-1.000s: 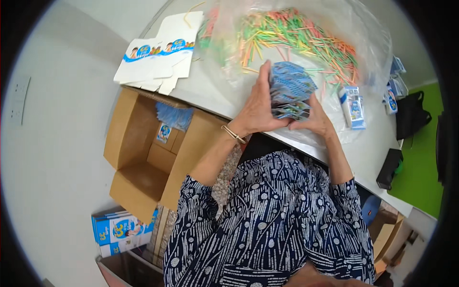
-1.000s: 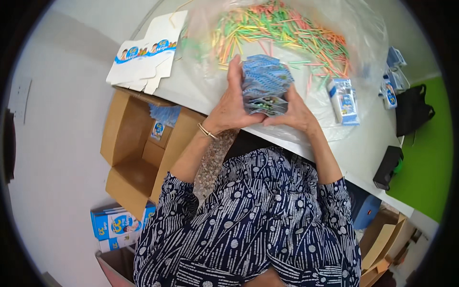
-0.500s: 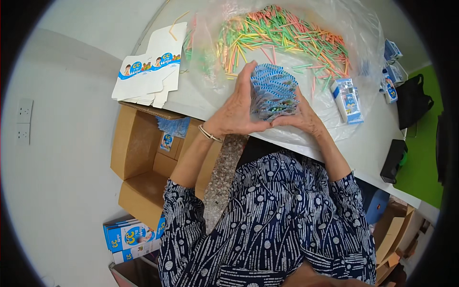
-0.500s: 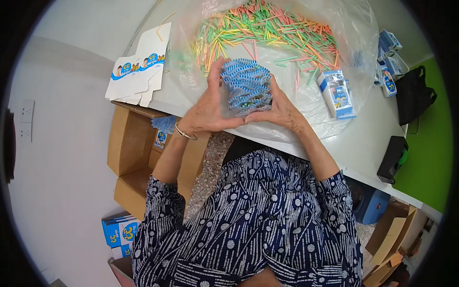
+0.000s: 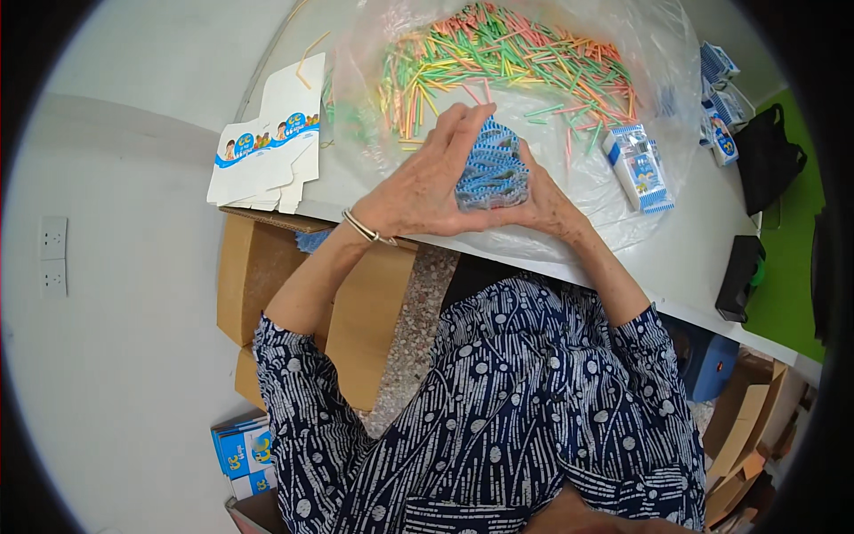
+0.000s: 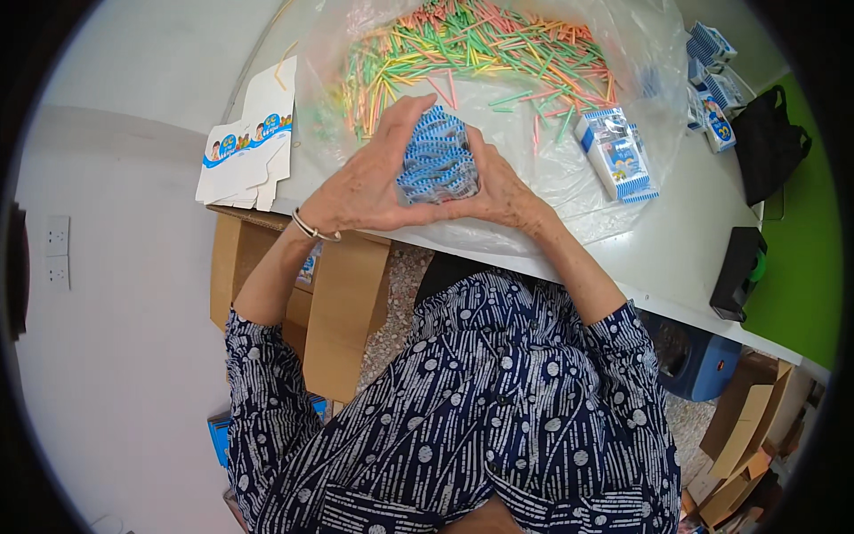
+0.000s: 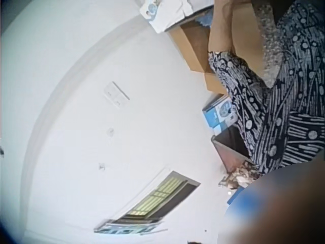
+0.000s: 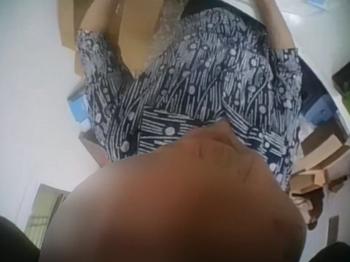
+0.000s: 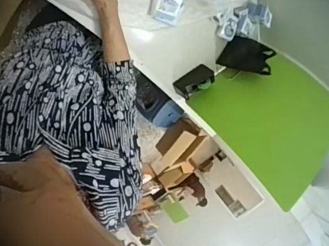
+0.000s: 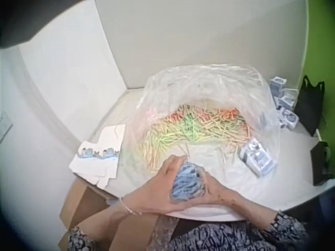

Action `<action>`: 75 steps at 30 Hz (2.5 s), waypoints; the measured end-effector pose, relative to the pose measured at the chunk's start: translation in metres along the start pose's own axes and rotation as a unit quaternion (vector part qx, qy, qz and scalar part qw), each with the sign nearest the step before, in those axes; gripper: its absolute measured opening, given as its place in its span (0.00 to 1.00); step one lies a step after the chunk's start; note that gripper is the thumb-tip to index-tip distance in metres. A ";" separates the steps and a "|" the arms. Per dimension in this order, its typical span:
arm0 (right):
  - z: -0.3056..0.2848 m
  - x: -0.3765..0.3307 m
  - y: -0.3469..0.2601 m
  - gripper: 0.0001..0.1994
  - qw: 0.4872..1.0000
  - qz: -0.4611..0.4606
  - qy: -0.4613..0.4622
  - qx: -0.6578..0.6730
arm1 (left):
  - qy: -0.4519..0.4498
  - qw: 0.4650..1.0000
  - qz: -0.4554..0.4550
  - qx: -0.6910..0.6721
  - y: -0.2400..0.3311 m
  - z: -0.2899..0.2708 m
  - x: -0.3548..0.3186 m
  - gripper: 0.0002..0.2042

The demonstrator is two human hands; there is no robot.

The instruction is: Pack colorful plastic straws into small pouches and then place the filled pouches into a cardboard box.

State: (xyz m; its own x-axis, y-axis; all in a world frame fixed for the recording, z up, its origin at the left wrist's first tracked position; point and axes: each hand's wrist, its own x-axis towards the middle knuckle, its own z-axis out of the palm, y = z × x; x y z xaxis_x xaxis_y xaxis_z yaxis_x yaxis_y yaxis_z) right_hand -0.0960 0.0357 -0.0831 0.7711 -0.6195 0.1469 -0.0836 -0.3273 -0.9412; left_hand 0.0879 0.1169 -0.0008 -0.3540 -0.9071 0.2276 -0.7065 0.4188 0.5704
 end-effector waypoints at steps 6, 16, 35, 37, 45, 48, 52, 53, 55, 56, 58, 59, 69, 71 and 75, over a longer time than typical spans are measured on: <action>0.003 -0.002 0.001 0.56 0.996 -0.043 0.003 -0.076 | -0.042 0.994 0.000 0.099 -0.008 -0.012 0.017 0.48; 0.008 -0.001 0.009 0.59 0.999 -0.010 -0.014 -0.040 | -0.053 0.989 -0.046 0.133 0.015 0.009 0.009 0.34; 0.000 -0.013 0.008 0.56 0.993 -0.104 -0.027 -0.047 | 0.276 0.923 -0.259 0.068 -0.006 -0.100 -0.226 0.25; -0.001 -0.014 0.007 0.56 0.992 -0.100 -0.028 -0.067 | 0.286 0.896 -0.325 0.100 -0.022 -0.076 -0.281 0.27; -0.001 -0.014 -0.006 0.53 0.989 -0.086 -0.031 -0.114 | 0.239 0.810 -0.529 0.079 -0.111 0.035 -0.395 0.28; 0.001 -0.015 -0.010 0.53 0.989 -0.071 -0.022 -0.129 | 0.222 0.810 -0.539 0.062 -0.134 0.060 -0.398 0.30; 0.000 -0.016 -0.009 0.53 0.986 -0.084 -0.018 -0.144 | 0.207 0.855 -0.474 -0.021 -0.143 0.082 -0.370 0.31; -0.001 -0.016 -0.010 0.53 0.985 -0.084 -0.017 -0.150 | 0.193 0.871 -0.449 -0.048 -0.144 0.087 -0.361 0.31; -0.001 -0.016 -0.011 0.53 0.985 -0.082 -0.018 -0.153 | 0.149 0.889 -0.421 -0.102 -0.149 0.098 -0.346 0.28; 0.001 -0.016 -0.012 0.53 0.985 -0.080 -0.018 -0.154 | 0.149 0.889 -0.421 -0.103 -0.154 0.105 -0.343 0.28; 0.002 -0.016 -0.013 0.53 0.985 -0.080 -0.017 -0.154 | 0.155 0.917 -0.358 -0.084 -0.166 0.115 -0.335 0.27; 0.002 -0.016 -0.012 0.53 0.985 -0.080 -0.016 -0.154 | 0.155 0.917 -0.357 -0.085 -0.171 0.115 -0.331 0.27; 0.001 -0.018 -0.013 0.54 0.983 -0.078 -0.012 -0.163 | 0.057 0.891 -0.373 -0.252 -0.204 0.102 -0.332 0.28; 0.002 -0.018 -0.015 0.51 0.983 -0.075 -0.015 -0.166 | 0.066 0.897 -0.369 -0.234 -0.198 0.102 -0.346 0.28; 0.019 -0.010 -0.041 0.47 0.977 -0.101 -0.006 -0.188 | 0.143 0.885 -0.403 -0.183 -0.172 0.101 -0.385 0.26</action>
State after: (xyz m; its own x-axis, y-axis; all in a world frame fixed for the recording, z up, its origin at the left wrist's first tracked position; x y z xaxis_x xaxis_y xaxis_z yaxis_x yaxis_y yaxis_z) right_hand -0.0880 0.0690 -0.0518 0.8035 -0.5066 0.3125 -0.1521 -0.6823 -0.7151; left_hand 0.2840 0.3985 -0.2660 0.3816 -0.9007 -0.2075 -0.3953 -0.3619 0.8443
